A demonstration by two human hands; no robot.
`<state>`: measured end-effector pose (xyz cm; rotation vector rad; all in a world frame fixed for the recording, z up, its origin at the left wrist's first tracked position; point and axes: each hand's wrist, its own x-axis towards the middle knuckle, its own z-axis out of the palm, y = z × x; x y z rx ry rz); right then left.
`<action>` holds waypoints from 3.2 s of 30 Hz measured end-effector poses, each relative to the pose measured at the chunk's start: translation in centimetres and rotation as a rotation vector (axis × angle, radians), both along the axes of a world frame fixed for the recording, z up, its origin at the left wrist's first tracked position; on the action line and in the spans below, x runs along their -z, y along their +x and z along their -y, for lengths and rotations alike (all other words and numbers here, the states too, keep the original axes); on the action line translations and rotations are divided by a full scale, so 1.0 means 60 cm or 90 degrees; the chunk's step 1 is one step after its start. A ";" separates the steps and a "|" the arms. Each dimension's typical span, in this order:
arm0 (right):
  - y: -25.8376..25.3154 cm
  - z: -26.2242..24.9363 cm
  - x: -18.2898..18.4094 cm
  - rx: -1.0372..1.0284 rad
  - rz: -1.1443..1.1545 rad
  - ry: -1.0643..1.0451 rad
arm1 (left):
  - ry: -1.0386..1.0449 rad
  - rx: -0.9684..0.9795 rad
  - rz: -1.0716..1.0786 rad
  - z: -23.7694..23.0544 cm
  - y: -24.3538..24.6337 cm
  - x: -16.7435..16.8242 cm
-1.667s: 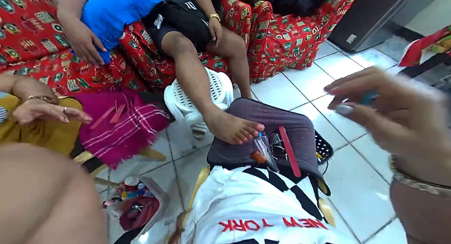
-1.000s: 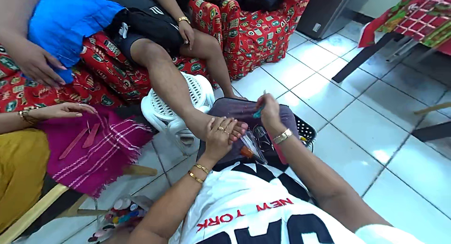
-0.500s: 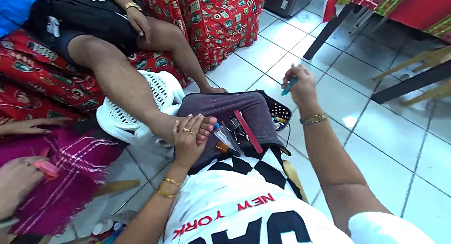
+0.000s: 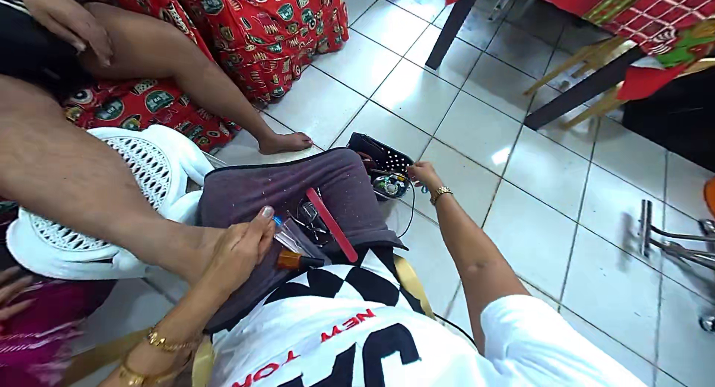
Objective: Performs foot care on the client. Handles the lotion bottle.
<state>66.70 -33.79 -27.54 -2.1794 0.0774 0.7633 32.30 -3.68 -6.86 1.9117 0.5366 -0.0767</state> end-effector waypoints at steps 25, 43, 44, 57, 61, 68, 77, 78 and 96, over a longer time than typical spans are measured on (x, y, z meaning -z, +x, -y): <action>0.079 -0.073 0.138 -0.489 0.035 -0.497 | 0.493 -0.281 0.196 -0.095 -0.084 0.099; 0.068 -0.115 0.109 -0.626 0.029 -0.616 | 0.484 -0.323 0.212 -0.101 -0.096 0.110; 0.070 -0.116 0.098 -0.627 0.022 -0.614 | 0.482 -0.324 0.212 -0.100 -0.093 0.110; 0.052 -0.053 -0.202 -0.366 0.063 -0.393 | 0.412 -0.365 0.337 -0.097 -0.085 0.108; -0.061 -0.081 -0.364 -0.314 0.181 -0.063 | 0.158 -0.406 0.447 -0.112 -0.069 0.068; -0.314 -0.282 -0.440 -0.491 0.186 0.486 | -0.314 -0.306 0.464 -0.041 -0.011 -0.064; -0.395 -0.408 -0.450 -0.649 0.107 0.594 | -0.336 -0.450 0.630 -0.067 -0.070 -0.117; -0.393 -0.409 -0.450 -0.667 0.109 0.589 | -0.334 -0.427 0.631 -0.070 -0.073 -0.110; -0.461 -0.432 -0.439 -0.565 0.214 0.621 | -0.337 -0.601 0.732 -0.108 -0.072 -0.110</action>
